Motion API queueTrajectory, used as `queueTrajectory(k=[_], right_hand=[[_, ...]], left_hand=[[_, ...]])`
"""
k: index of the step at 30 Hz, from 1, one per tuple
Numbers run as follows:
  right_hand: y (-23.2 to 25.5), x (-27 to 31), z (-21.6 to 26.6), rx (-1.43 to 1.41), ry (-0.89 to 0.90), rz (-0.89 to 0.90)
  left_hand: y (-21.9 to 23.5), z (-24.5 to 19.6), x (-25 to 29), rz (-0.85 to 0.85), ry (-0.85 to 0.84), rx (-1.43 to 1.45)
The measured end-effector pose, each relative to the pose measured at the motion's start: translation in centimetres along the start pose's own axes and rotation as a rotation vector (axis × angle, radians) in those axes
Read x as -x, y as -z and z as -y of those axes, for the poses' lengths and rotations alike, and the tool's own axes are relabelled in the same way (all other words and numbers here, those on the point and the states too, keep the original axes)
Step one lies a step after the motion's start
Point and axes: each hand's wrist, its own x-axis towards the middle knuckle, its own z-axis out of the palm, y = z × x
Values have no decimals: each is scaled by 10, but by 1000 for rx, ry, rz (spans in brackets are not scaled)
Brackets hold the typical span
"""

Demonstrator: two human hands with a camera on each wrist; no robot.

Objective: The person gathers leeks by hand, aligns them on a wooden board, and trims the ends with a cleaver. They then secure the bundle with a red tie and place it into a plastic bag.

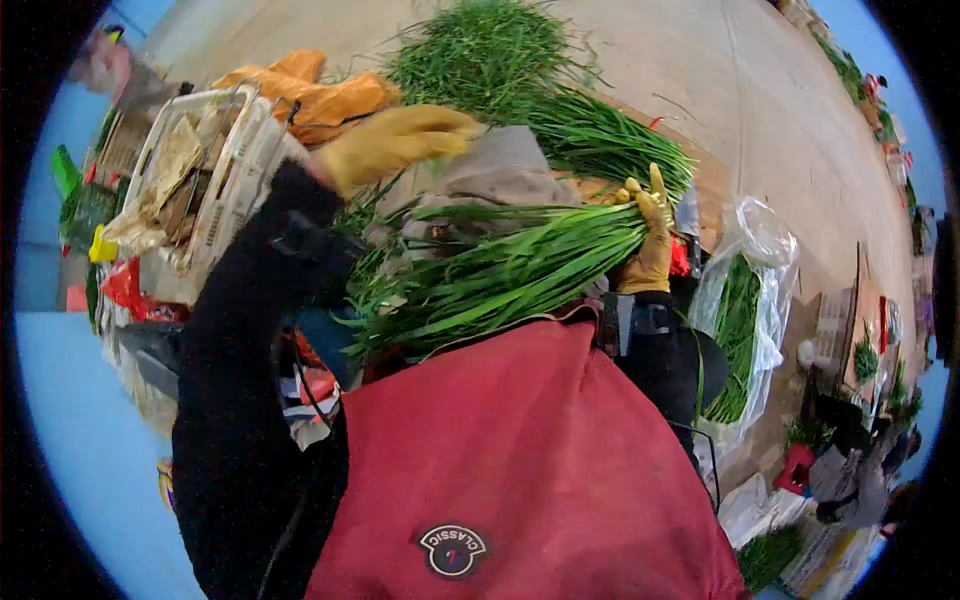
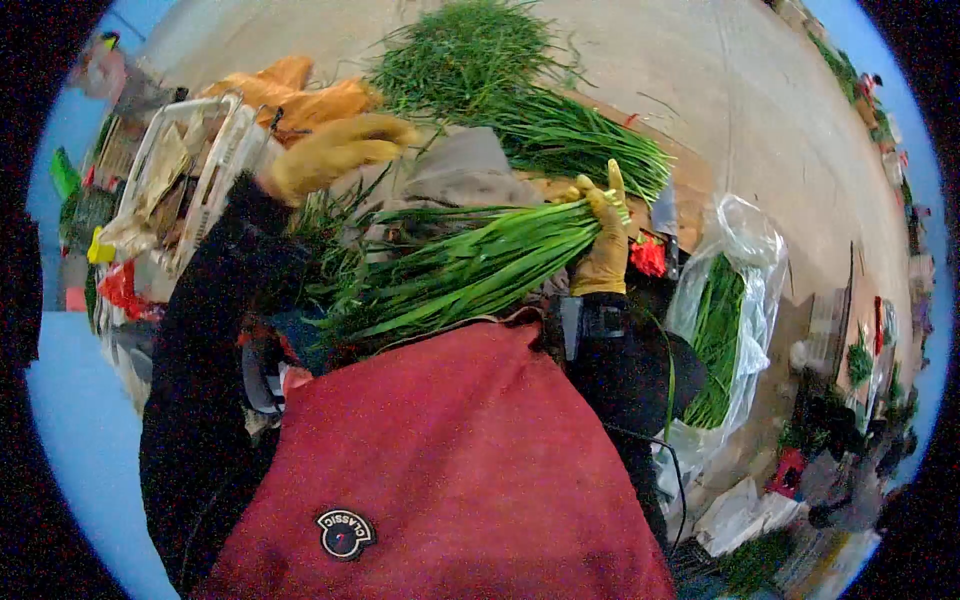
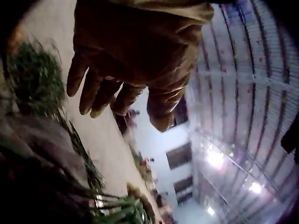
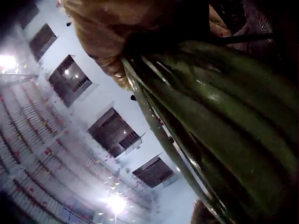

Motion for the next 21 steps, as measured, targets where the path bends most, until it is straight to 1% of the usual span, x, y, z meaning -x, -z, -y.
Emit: queueTrajectory(k=[1,3,4,5,6,8,9,10,12,13,14,16,17,19,20,21], right_hand=[[-14,8,6,-1,13,-29],[-21,16,14,-15,61,-22],[-21,18,17,-21,89,-22],[-17,19,21,-4,124,-7],[-24,25,28,31,149,-12],[-5,26,36,99,88,-15],[-6,35,47,257,49,-43],[3,36,56,241,15,-9],[27,36,75,207,-66,58],[42,30,81,211,-82,52],[50,25,90,169,-100,67],[56,21,99,143,-96,8],[57,22,100,224,-164,87],[56,28,99,384,-308,246],[50,31,93,412,-326,276],[49,32,96,486,-302,196]], left_hand=[[-21,-18,-32,96,24,33],[-60,-50,-73,286,-379,-160],[-91,-63,-92,436,-214,217],[-107,-81,-96,480,-115,165],[-123,-99,-101,526,-18,108],[-163,-72,-102,713,305,551],[-178,-71,-98,663,343,692],[-187,-70,-96,607,383,835],[-196,-63,-99,602,565,1065],[-200,-60,-99,588,660,1179],[-203,-58,-101,583,722,1224],[-204,-55,-107,568,842,1305],[-207,-50,-110,556,852,1338],[-213,-48,-114,525,828,1306],[-216,-48,-114,511,818,1292],[-217,-48,-115,542,809,1286]])
